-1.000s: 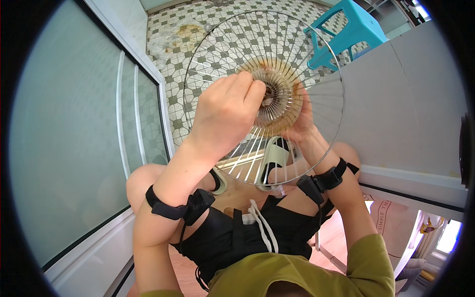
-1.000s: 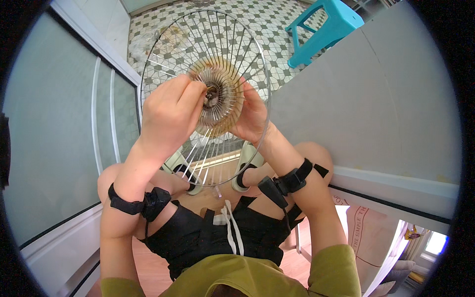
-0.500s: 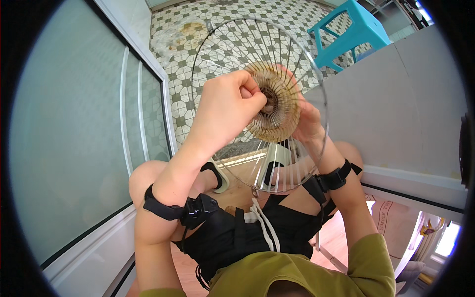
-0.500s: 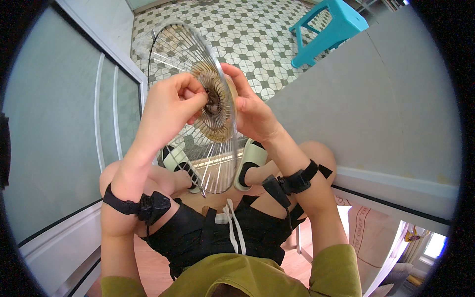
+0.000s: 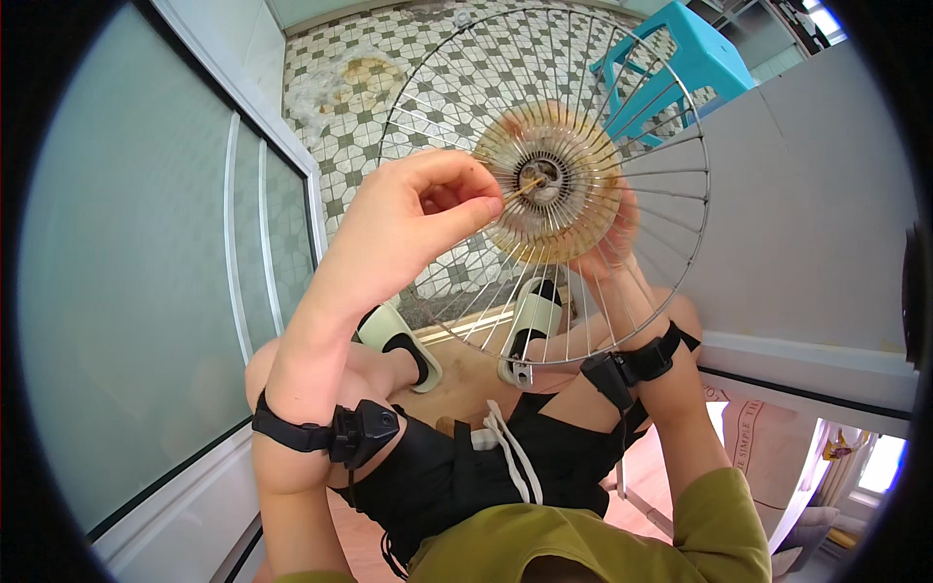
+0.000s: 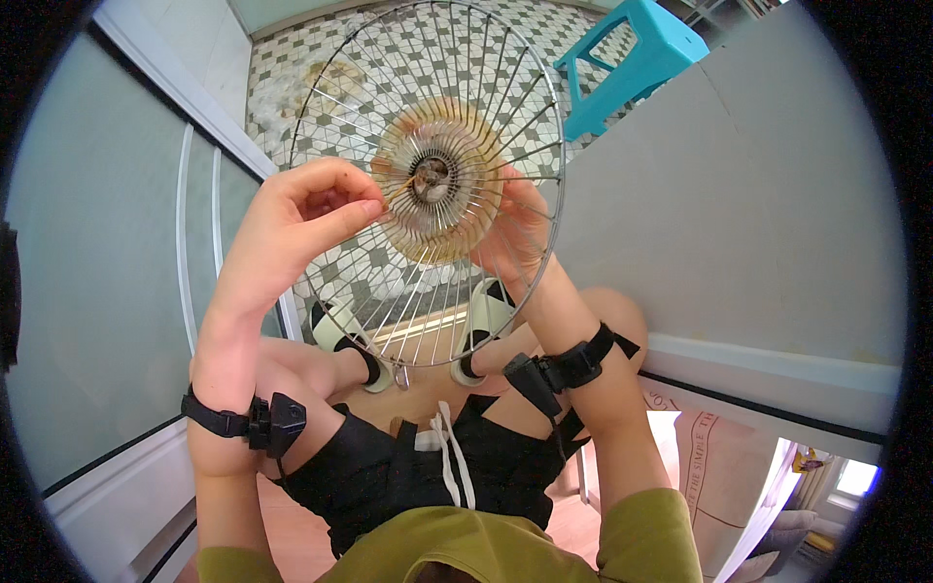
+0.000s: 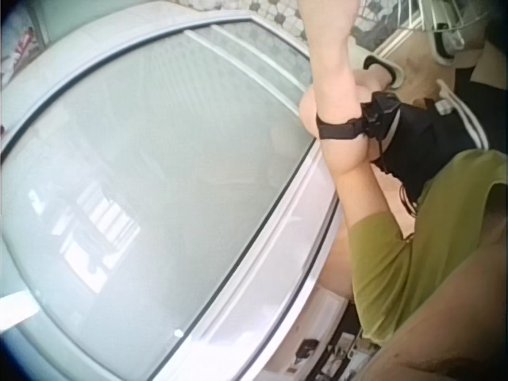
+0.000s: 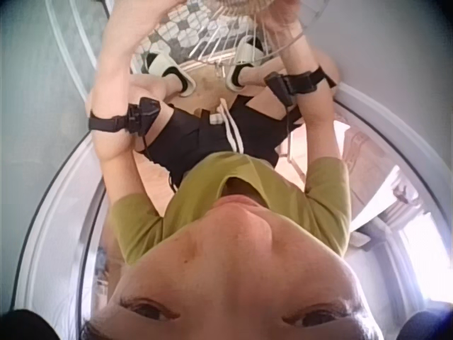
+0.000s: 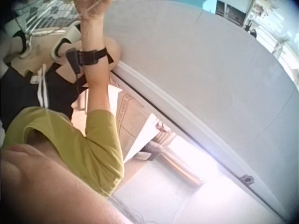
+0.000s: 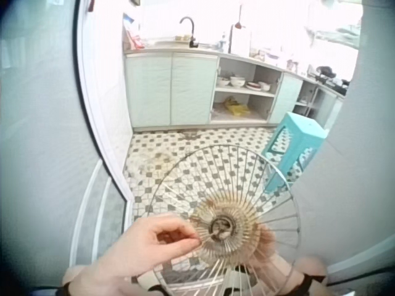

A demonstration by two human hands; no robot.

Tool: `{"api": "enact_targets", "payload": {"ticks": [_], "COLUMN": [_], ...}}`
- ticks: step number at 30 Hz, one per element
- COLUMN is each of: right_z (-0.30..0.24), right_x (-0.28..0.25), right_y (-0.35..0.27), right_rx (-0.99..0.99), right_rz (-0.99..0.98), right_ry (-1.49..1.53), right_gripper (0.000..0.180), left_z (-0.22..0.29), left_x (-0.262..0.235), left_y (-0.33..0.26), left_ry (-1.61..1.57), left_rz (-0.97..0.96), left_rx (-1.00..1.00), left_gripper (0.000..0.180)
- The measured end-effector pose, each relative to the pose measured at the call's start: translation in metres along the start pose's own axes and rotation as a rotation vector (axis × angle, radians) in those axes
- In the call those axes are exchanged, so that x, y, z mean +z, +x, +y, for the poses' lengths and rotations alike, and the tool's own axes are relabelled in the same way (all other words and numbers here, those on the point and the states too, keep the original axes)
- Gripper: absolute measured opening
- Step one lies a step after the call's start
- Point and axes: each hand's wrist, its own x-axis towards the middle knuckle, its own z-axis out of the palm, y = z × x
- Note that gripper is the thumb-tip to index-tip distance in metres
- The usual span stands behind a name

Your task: The recorder is disassembling or adjusting the metal wiring of a circular fan guard.

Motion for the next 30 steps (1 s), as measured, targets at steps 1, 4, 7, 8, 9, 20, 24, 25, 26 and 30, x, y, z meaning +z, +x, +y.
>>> {"api": "enact_targets", "payload": {"ticks": [1,4,7,8,9,20,24,25,26,30], "right_z": [-0.001,-0.002,-0.002,-0.003,-0.002,-0.002,0.0,0.0,-0.001,0.0], "right_x": [-0.003,-0.003,-0.009,-0.009,-0.009,-0.008,0.006,0.007,0.007,0.0], "right_y": [0.001,0.0,-0.002,-0.002,-0.002,-0.006,-0.003,-0.002,-0.001,-0.006], "right_rx": [0.013,0.047,0.056,0.05,0.046,0.041,-0.016,-0.002,0.013,0.041], "right_rz": [-0.068,-0.132,-0.145,-0.154,-0.165,-0.149,-0.299,-0.331,-0.363,-0.282], "right_ry": [0.009,0.039,0.067,0.07,0.075,0.109,0.338,0.342,0.345,0.361], "right_gripper": [0.075,0.074,0.073,0.073,0.072,0.071,0.054,0.053,0.053,0.052], "left_z": [0.001,0.006,0.008,0.008,0.008,0.007,0.009,0.01,0.01,0.014], "left_x": [0.0,-0.002,0.0,0.001,0.001,0.004,0.006,0.007,0.007,0.015], "left_y": [0.0,-0.001,0.0,0.0,0.0,0.0,-0.002,-0.002,-0.002,-0.003], "left_ry": [-0.11,-0.393,-0.471,-0.472,-0.487,-0.497,-0.425,-0.407,-0.409,0.164], "left_rz": [-0.026,-0.069,-0.056,-0.058,-0.044,-0.022,0.027,0.032,0.029,0.228], "left_rx": [-0.049,-0.164,-0.184,-0.182,-0.182,-0.051,0.025,0.022,0.021,0.215], "left_gripper": [0.01,0.011,0.013,0.013,0.014,0.011,0.01,0.01,0.01,0.008]}}
